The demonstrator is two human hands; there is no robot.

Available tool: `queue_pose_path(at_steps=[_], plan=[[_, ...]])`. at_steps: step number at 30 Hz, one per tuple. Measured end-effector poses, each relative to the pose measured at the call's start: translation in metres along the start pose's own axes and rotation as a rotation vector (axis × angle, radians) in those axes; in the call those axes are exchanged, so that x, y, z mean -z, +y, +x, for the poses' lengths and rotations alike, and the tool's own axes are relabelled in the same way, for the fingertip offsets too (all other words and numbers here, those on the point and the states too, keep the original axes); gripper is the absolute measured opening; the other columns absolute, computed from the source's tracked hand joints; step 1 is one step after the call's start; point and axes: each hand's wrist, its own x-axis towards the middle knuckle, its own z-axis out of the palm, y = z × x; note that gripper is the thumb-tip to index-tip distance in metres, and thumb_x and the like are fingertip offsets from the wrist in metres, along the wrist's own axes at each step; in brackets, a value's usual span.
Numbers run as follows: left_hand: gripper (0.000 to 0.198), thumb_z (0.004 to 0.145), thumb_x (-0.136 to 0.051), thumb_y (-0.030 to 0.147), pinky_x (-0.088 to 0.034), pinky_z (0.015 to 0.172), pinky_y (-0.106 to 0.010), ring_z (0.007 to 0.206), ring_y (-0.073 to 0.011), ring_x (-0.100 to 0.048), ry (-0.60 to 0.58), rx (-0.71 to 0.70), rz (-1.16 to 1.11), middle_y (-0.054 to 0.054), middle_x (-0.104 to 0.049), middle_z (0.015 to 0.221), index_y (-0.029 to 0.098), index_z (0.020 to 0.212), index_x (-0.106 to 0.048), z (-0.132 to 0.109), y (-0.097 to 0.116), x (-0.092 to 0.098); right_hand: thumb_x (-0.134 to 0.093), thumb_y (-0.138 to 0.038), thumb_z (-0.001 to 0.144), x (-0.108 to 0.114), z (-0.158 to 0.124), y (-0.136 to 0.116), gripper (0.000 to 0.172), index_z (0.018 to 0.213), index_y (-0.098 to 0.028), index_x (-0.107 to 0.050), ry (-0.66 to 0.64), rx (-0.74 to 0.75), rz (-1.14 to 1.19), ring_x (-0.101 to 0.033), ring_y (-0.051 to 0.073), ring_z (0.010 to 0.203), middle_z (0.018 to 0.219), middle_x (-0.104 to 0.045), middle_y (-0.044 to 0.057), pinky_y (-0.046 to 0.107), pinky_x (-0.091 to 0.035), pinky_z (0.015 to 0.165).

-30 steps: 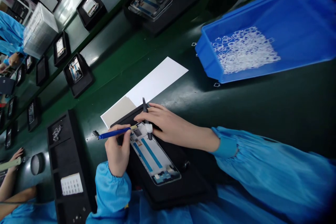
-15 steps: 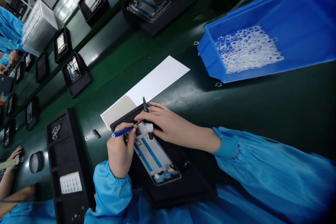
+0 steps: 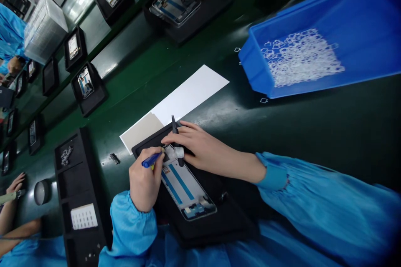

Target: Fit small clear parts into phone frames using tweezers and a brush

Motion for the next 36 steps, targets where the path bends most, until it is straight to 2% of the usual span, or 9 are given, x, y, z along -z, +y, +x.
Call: queue_pose_path(at_steps=[5,9,13,16,19,23,29,32,36], plan=[[0.008,0.092,-0.06,0.022,-0.058,0.077,-0.029,0.089,-0.019,-0.071,0.092,0.117,-0.155,-0.006,-0.071,0.094,0.021,0.099,-0.06,-0.006,-0.011,-0.008,-0.044,-0.008,0.086,-0.001,0.001,0.0,0.038,0.119,-0.022,-0.057,0.0,0.001,-0.012,-0.062,0.024,0.101,0.107,-0.068,0.007,0.059,-0.033,0.112],[0.013,0.091,-0.062,0.026,-0.058,0.071,-0.029,0.083,-0.0184,-0.072,0.319,0.349,-0.455,-0.005,-0.072,0.089,0.02,0.095,-0.051,-0.008,-0.016,-0.01,-0.045,-0.007,0.085,-0.002,0.0,0.0,0.039,0.117,-0.023,-0.057,0.011,-0.002,-0.021,-0.062,0.023,0.099,0.105,-0.069,0.006,0.059,-0.033,0.112],[0.005,0.095,-0.05,0.022,-0.056,0.077,-0.034,0.078,-0.0162,-0.069,0.532,0.279,-0.464,0.001,-0.064,0.078,0.021,0.09,-0.05,-0.013,-0.017,0.001,-0.044,-0.007,0.085,-0.002,0.0,0.0,0.039,0.117,-0.024,-0.057,0.014,-0.002,0.002,-0.063,0.023,0.098,0.106,-0.069,0.006,0.06,-0.034,0.111],[0.016,0.095,-0.046,0.016,-0.05,0.066,-0.026,0.067,-0.0137,-0.06,0.296,0.126,-0.168,0.001,-0.056,0.071,0.02,0.09,-0.06,-0.022,-0.018,0.005,-0.045,-0.006,0.084,-0.003,0.0,0.001,0.04,0.117,-0.025,-0.056,0.023,0.009,0.014,-0.062,0.023,0.102,0.109,-0.068,0.005,0.059,-0.033,0.112],[0.026,0.092,-0.047,0.013,-0.043,0.059,-0.026,0.064,-0.0151,-0.054,0.025,-0.059,0.179,-0.001,-0.055,0.071,0.021,0.109,-0.065,-0.029,-0.018,-0.002,-0.045,-0.006,0.084,-0.003,0.0,0.002,0.039,0.117,-0.023,-0.057,0.022,0.01,0.009,-0.061,0.023,0.106,0.111,-0.068,0.006,0.058,-0.032,0.112],[0.033,0.091,-0.048,0.01,-0.038,0.055,-0.029,0.059,-0.0156,-0.05,-0.036,-0.193,0.415,-0.001,-0.051,0.068,0.019,0.119,-0.063,-0.028,-0.017,-0.011,-0.043,-0.005,0.084,-0.005,-0.001,0.003,0.04,0.117,-0.023,-0.058,0.031,0.015,-0.008,-0.062,0.023,0.107,0.114,-0.069,0.005,0.058,-0.032,0.113],[0.03,0.089,-0.057,0.012,-0.04,0.056,-0.03,0.064,-0.0162,-0.056,-0.241,-0.141,0.503,0.001,-0.056,0.071,0.02,0.117,-0.063,-0.015,-0.01,-0.003,-0.042,-0.006,0.088,-0.002,-0.001,0.004,0.037,0.11,-0.026,-0.063,0.243,0.034,0.019,-0.066,0.022,0.102,0.104,-0.073,0.003,0.053,-0.039,0.109],[0.03,0.089,-0.06,0.015,-0.043,0.058,-0.03,0.069,-0.0172,-0.061,-0.342,-0.102,0.519,0.001,-0.06,0.075,0.023,0.117,-0.064,-0.01,-0.006,0.0,-0.045,-0.023,0.097,0.009,0.002,0.005,0.024,0.113,-0.026,-0.064,0.471,-0.115,0.214,-0.069,0.02,0.081,0.081,-0.072,0.002,0.041,-0.055,0.086],[0.035,0.089,-0.058,0.017,-0.046,0.058,-0.027,0.068,-0.0149,-0.064,-0.452,0.03,0.484,0.001,-0.064,0.085,0.029,0.122,-0.063,-0.004,-0.007,0.002,-0.042,-0.052,0.098,0.028,0.014,0.012,0.043,0.117,-0.022,-0.067,0.546,-0.336,0.431,-0.061,0.015,0.055,0.058,-0.058,-0.002,0.027,-0.054,0.058]])
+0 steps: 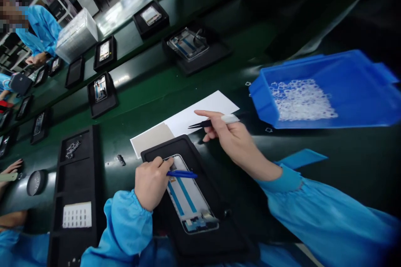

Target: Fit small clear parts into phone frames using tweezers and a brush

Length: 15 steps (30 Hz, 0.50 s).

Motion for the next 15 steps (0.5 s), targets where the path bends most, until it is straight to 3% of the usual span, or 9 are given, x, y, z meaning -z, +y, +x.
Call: queue_pose_path(at_steps=[4,8,11,15], plan=[[0.038,0.097,-0.048,0.029,-0.05,0.061,-0.024,0.081,-0.0144,-0.067,0.032,0.112,-0.1,-0.002,-0.065,0.109,0.033,0.134,-0.054,0.023,-0.008,0.005,-0.054,-0.058,0.089,-0.007,0.028,0.001,0.046,0.1,-0.017,-0.074,-0.127,-0.088,-0.016,-0.063,0.013,0.054,0.071,-0.069,0.003,0.025,-0.054,0.056],[0.042,0.094,-0.053,0.043,-0.056,0.072,-0.03,0.099,-0.0223,-0.068,0.051,0.13,-0.11,-0.004,-0.052,0.141,0.031,0.134,-0.054,0.054,-0.015,0.01,-0.062,-0.043,0.084,-0.03,0.05,0.006,0.026,0.082,-0.018,-0.07,-0.149,-0.062,-0.13,-0.067,0.018,0.06,0.067,-0.071,0.004,0.026,-0.055,0.056],[0.043,0.092,-0.055,0.048,-0.057,0.077,-0.035,0.102,-0.0262,-0.067,-0.005,0.103,-0.095,-0.004,-0.049,0.146,0.03,0.131,-0.057,0.066,-0.018,0.008,-0.064,-0.034,0.08,-0.043,0.058,0.01,0.014,0.076,-0.02,-0.064,-0.12,-0.022,-0.184,-0.069,0.02,0.061,0.061,-0.069,0.001,0.027,-0.054,0.057],[0.044,0.093,-0.055,0.047,-0.058,0.076,-0.035,0.103,-0.0269,-0.067,-0.01,0.095,-0.087,-0.005,-0.048,0.147,0.031,0.134,-0.054,0.067,-0.019,0.001,-0.066,-0.033,0.078,-0.048,0.06,0.016,0.016,0.072,-0.023,-0.057,-0.083,-0.025,-0.205,-0.07,0.021,0.061,0.06,-0.07,0.001,0.028,-0.053,0.056]])
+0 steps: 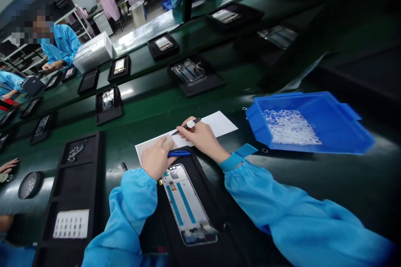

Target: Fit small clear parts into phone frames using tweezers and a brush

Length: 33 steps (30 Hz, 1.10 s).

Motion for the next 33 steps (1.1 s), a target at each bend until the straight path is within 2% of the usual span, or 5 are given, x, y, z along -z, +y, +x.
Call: queue_pose_path(at_steps=[11,17,20,24,33], plan=[[0.04,0.09,-0.061,0.038,-0.057,0.082,-0.037,0.107,-0.0267,-0.066,0.026,0.008,-0.107,-0.003,-0.049,0.147,0.032,0.13,-0.059,-0.001,-0.003,-0.002,-0.071,-0.04,0.074,0.001,0.001,0.005,0.023,0.071,-0.022,-0.058,0.036,-0.058,0.158,-0.072,0.023,0.065,0.063,-0.073,0.004,0.03,-0.054,0.057],[0.023,0.093,-0.056,0.034,-0.05,0.083,-0.026,0.101,-0.0189,-0.066,0.247,0.141,-0.49,-0.003,-0.07,0.113,0.025,0.109,-0.071,-0.017,-0.017,0.003,-0.069,-0.059,0.072,0.016,-0.037,-0.005,0.04,0.069,-0.022,-0.054,0.073,-0.105,0.315,-0.073,0.024,0.066,0.057,-0.069,0.004,0.025,-0.049,0.047],[0.031,0.094,-0.05,0.039,-0.046,0.067,-0.024,0.074,-0.0171,-0.065,0.068,0.182,-0.639,-0.001,-0.069,0.076,0.018,0.092,-0.072,-0.024,-0.021,0.007,-0.073,-0.056,0.072,0.016,-0.068,-0.009,0.039,0.069,-0.022,-0.055,-0.041,-0.136,0.302,-0.072,0.025,0.063,0.042,-0.055,-0.002,0.024,-0.044,0.044],[0.029,0.09,-0.05,0.036,-0.04,0.059,-0.023,0.066,-0.0159,-0.059,-0.176,0.113,-0.668,0.001,-0.064,0.067,0.016,0.088,-0.072,-0.022,-0.02,0.008,-0.069,-0.049,0.077,0.007,-0.09,-0.006,0.031,0.072,-0.022,-0.056,-0.086,-0.142,0.187,-0.071,0.024,0.062,0.056,-0.065,0.001,0.03,-0.051,0.053],[0.025,0.088,-0.051,0.035,-0.038,0.057,-0.024,0.061,-0.0153,-0.055,-0.274,0.082,-0.606,0.002,-0.058,0.062,0.018,0.088,-0.069,-0.016,-0.015,0.006,-0.063,-0.042,0.083,0.005,-0.092,0.001,0.022,0.075,-0.022,-0.058,-0.106,-0.099,-0.012,-0.07,0.024,0.067,0.067,-0.071,0.003,0.032,-0.048,0.058]])
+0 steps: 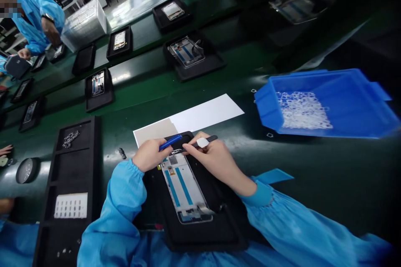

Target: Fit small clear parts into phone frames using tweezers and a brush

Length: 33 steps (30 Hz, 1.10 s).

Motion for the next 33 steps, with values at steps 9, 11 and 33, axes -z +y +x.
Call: queue_pose_path(at_steps=[9,11,33], plan=[[0.022,0.088,-0.052,0.034,-0.035,0.057,-0.024,0.059,-0.0144,-0.051,0.0,0.003,0.042,0.003,-0.054,0.061,0.018,0.083,-0.067,0.0,-0.001,-0.002,-0.062,-0.043,0.084,0.001,0.001,-0.003,0.024,0.072,-0.022,-0.06,-0.01,0.015,-0.059,-0.066,0.021,0.06,0.063,-0.069,0.002,0.031,-0.044,0.054],[0.022,0.088,-0.052,0.034,-0.034,0.056,-0.024,0.059,-0.0141,-0.05,0.001,-0.004,0.044,0.003,-0.053,0.061,0.018,0.083,-0.067,0.0,-0.001,-0.002,-0.062,-0.043,0.084,0.001,0.001,-0.004,0.024,0.072,-0.022,-0.06,-0.009,0.022,-0.054,-0.065,0.021,0.06,0.064,-0.069,0.002,0.03,-0.044,0.054],[0.016,0.09,-0.058,0.034,-0.043,0.068,-0.027,0.079,-0.0206,-0.066,0.045,0.055,0.29,-0.002,-0.07,0.081,0.024,0.098,-0.067,-0.005,0.014,-0.005,-0.06,-0.043,0.085,0.003,-0.002,-0.004,0.025,0.071,-0.023,-0.055,0.008,0.077,-0.113,-0.053,0.017,0.047,0.054,-0.057,-0.002,0.029,-0.034,0.046]])
